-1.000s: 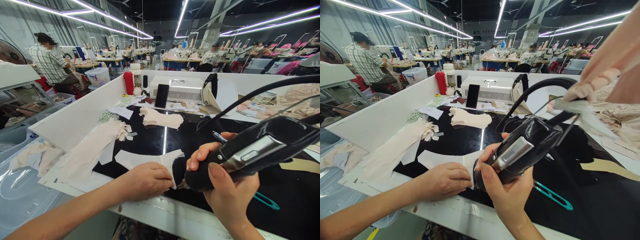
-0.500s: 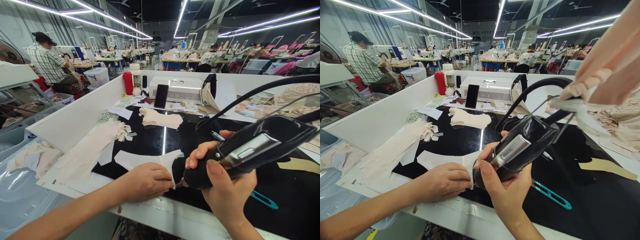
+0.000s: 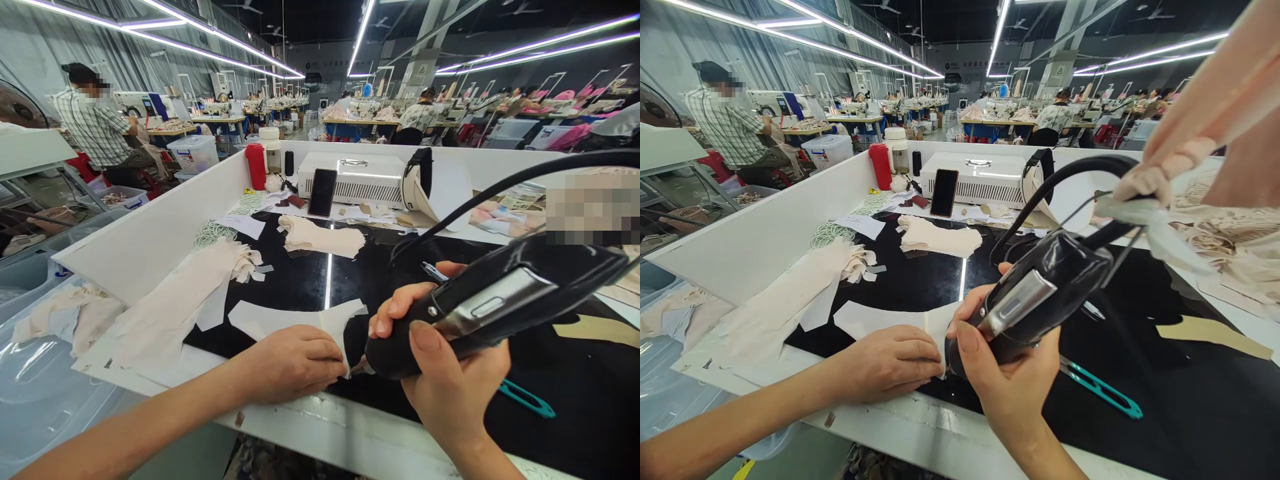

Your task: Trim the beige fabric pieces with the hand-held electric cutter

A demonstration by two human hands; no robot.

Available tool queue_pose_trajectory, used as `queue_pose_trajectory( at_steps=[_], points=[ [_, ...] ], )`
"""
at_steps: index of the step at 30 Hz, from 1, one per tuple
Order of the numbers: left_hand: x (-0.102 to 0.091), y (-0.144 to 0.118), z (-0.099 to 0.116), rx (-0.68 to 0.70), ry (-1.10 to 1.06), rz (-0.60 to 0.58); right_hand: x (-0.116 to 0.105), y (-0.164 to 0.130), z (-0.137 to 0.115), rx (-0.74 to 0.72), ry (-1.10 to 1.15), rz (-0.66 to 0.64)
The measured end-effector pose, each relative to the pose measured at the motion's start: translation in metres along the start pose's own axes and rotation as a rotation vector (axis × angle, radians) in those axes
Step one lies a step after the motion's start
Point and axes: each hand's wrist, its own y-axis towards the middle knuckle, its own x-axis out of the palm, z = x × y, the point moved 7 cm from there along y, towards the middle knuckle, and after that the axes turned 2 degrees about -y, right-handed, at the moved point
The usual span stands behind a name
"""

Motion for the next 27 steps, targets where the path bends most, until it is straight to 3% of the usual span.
queue_pose_trajectory(
  at_steps=[27],
  points=[
    [-0.0017,0.0006,-0.0002,0.011,-0.026,0.008,0.0025,-0.0018,-0.0020,-0.001,-0.006,0.011]
  ],
)
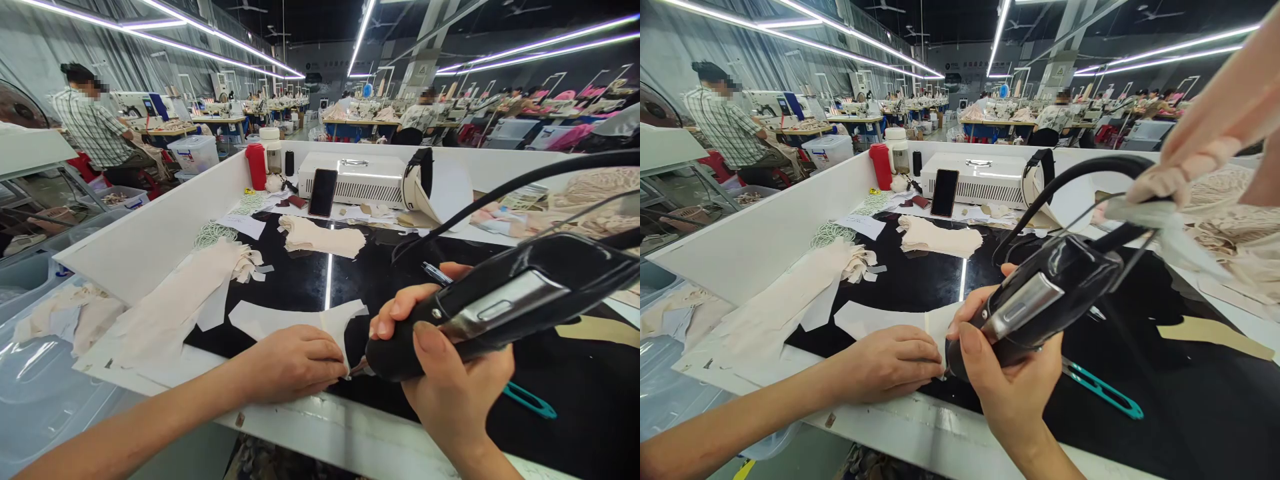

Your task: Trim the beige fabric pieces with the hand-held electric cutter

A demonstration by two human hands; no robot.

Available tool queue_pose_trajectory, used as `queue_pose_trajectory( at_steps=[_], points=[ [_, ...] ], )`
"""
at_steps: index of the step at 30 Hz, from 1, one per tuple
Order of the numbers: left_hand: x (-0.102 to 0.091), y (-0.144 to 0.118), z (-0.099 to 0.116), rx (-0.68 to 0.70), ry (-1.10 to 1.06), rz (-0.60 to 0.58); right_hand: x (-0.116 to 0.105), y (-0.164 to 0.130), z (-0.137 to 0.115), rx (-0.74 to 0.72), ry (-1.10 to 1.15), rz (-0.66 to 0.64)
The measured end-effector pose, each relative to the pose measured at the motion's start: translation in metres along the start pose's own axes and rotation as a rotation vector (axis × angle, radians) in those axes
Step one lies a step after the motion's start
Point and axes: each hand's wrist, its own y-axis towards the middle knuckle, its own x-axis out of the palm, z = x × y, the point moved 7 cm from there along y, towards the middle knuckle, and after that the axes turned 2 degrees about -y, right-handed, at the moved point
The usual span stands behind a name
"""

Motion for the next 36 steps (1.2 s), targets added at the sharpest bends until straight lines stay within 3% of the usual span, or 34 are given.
queue_pose_trajectory(
  at_steps=[16,22,29,36],
  points=[
    [-0.003,-0.004,-0.003,-0.033,-0.033,0.045,0.000,-0.004,-0.001,0.004,-0.025,-0.005],
    [-0.007,-0.010,0.003,-0.068,-0.054,-0.038,0.003,-0.008,-0.006,0.038,-0.012,-0.070],
    [-0.018,-0.010,0.018,-0.047,-0.080,-0.089,-0.023,0.028,-0.010,-0.071,-0.090,0.109],
    [-0.007,0.018,0.007,-0.063,0.094,-0.006,-0.033,0.043,0.009,-0.118,-0.114,0.096]
  ],
)
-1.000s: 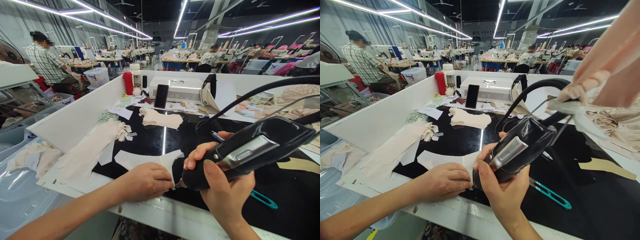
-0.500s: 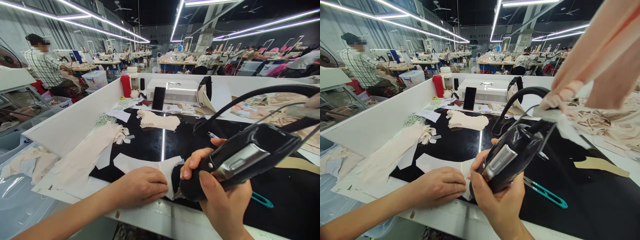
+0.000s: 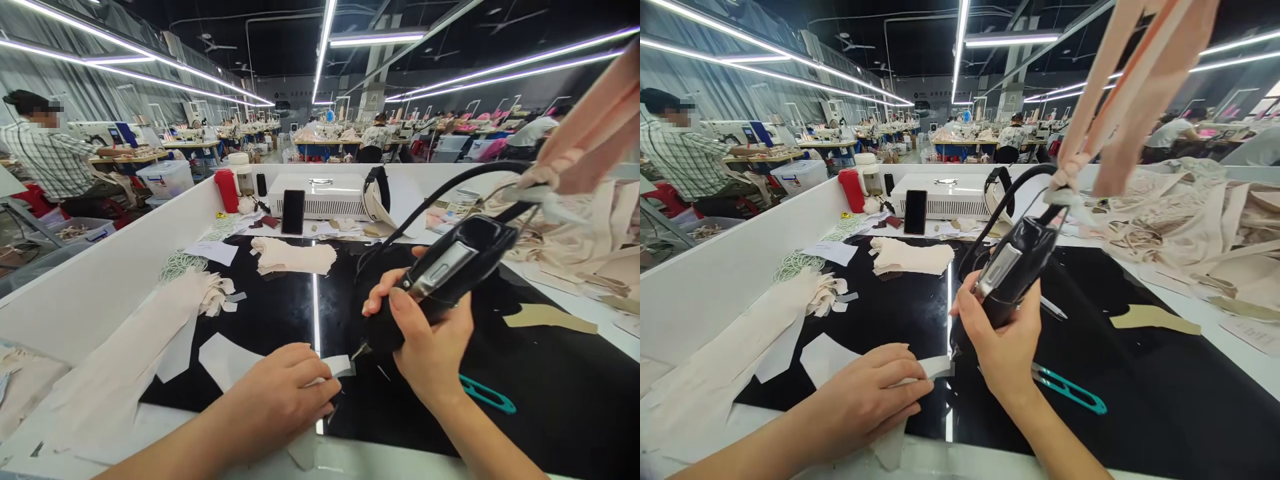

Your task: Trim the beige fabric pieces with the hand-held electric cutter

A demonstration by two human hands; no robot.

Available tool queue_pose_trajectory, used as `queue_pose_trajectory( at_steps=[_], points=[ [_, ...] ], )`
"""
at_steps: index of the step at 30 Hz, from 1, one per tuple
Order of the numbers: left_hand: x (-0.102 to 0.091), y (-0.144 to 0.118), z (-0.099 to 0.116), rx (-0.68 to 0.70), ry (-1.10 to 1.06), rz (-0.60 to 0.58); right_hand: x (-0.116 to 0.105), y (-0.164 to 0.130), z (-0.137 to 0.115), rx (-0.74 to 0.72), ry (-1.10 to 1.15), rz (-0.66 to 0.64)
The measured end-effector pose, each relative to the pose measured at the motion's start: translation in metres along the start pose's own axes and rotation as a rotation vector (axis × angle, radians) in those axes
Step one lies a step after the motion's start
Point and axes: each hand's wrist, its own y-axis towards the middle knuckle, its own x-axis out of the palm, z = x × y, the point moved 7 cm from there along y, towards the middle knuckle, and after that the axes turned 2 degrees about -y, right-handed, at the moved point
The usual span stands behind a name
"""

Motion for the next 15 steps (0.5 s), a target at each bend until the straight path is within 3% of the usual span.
queue_pose_trajectory(
  at_steps=[8,15],
  points=[
    [0.022,0.019,-0.011,0.047,0.121,-0.011,0.011,-0.001,-0.003,0.038,-0.062,0.052],
    [0.026,0.016,-0.017,0.005,0.181,-0.073,0.013,-0.002,-0.003,0.025,-0.067,0.029]
  ],
)
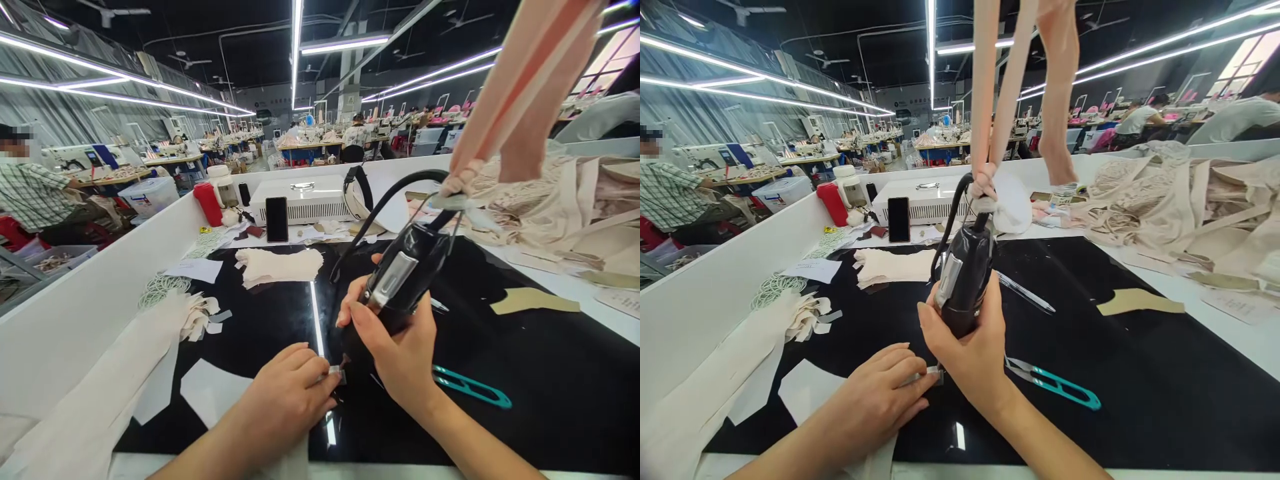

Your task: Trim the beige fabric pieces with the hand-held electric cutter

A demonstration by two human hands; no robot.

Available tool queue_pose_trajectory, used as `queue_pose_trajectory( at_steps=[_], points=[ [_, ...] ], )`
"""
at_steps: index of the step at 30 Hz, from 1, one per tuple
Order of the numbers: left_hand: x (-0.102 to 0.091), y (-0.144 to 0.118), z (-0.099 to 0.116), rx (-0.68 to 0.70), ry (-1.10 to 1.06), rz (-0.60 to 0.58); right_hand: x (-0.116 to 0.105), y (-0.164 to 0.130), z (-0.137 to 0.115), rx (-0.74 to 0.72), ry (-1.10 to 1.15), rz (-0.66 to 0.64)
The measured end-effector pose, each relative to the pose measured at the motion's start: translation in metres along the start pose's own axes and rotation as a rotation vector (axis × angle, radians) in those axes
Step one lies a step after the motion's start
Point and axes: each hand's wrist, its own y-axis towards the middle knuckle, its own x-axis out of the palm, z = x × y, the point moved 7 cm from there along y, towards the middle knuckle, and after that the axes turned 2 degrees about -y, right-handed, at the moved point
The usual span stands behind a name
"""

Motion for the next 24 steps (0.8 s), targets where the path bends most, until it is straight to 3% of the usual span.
queue_pose_trajectory(
  at_steps=[6,24],
  points=[
    [-0.0008,-0.0061,-0.0057,-0.070,-0.012,-0.012,0.0014,-0.0006,-0.0003,-0.014,-0.004,-0.022],
    [-0.0005,-0.0088,-0.0071,-0.092,0.008,-0.055,0.0014,0.0002,0.0019,-0.040,-0.044,-0.030]
  ],
)
